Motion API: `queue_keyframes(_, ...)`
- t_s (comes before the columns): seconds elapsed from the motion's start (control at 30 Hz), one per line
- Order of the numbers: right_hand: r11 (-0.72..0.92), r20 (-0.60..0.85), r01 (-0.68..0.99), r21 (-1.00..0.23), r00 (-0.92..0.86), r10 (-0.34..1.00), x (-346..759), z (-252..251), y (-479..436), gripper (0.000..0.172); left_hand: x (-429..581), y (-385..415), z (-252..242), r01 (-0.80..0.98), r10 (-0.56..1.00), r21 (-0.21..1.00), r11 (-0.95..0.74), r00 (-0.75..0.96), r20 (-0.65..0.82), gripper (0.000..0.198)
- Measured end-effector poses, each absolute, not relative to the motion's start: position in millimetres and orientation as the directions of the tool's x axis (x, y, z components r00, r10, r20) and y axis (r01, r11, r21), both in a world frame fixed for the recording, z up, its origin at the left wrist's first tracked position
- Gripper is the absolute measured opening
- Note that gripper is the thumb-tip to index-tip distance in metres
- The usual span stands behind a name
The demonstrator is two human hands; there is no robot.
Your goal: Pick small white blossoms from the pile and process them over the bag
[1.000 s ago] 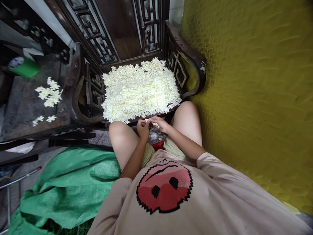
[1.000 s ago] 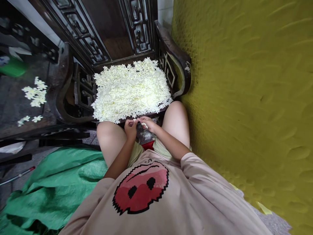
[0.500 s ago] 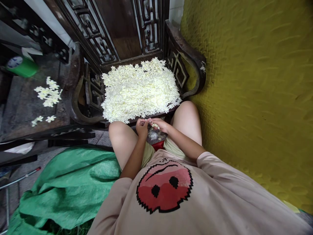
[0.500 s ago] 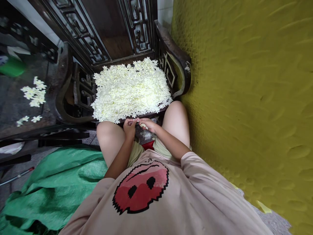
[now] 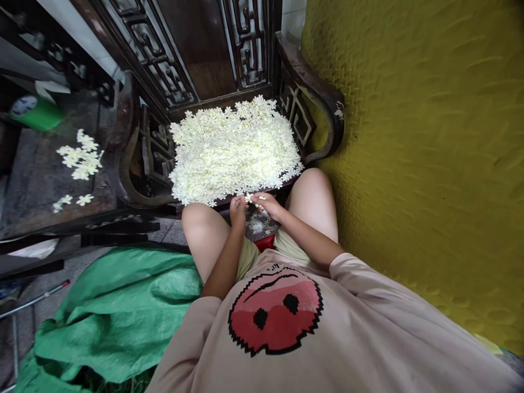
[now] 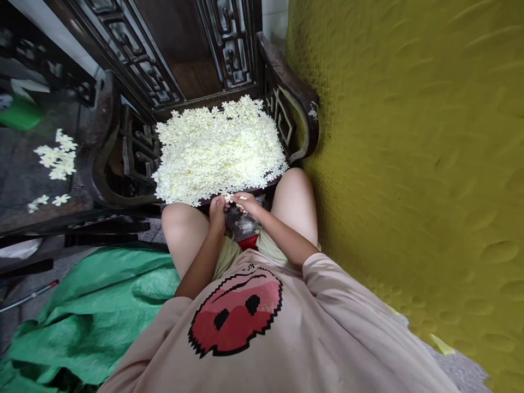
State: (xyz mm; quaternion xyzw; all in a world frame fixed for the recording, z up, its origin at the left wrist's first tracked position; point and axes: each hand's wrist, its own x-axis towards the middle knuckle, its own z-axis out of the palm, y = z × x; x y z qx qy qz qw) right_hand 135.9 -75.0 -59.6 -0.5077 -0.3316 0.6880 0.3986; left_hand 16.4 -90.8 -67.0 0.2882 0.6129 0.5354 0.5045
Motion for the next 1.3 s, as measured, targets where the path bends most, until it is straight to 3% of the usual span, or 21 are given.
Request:
queue_keyframes(0.17, -0.447, -0.435, -0.149, -0.882, -0.107, 0.894, 138, -61, -74, 0.047, 15, -91, -68, -0.18, 0.885, 0.931, 0.319, -0.295, -0.36, 0.03)
queue_keyframes(0.27, -0.271, -0.271, -0.023, -0.962, -0.012, 0.962, 138, -60, -74, 0.042, 15, -92, -67, -0.169, 0.847, 0.926, 0.339, -0.373, -0.378, 0.028)
queue_keyframes(0.4, -0.047, -0.054, 0.135, -0.99, -0.049, 0.997, 136, -60, -76, 0.03, 15, -91, -66, -0.191, 0.848, 0.911, 0.365, -0.335, -0.41, 0.029)
queue_keyframes(0.7, 0.017, 0.01, 0.184, -0.983, -0.038, 0.999, 138, -58, -77, 0.024, 16, -88, -60, -0.421, 0.82, 0.776, 0.47, -0.118, -0.56, 0.039)
queue_keyframes(1.13, 0.008, 0.011, 0.218, -0.976, 0.013, 1.0, 139, -53, -79, 0.019, 23, -92, -63, -0.439, 0.822, 0.752, 0.492, -0.049, -0.567, 0.038)
queue_keyframes(1.3, -0.091, -0.085, 0.137, -0.986, 0.055, 0.995, 140, -56, -75, 0.023, 25, -95, -66, -0.416, 0.845, 0.782, 0.464, -0.057, -0.532, 0.041)
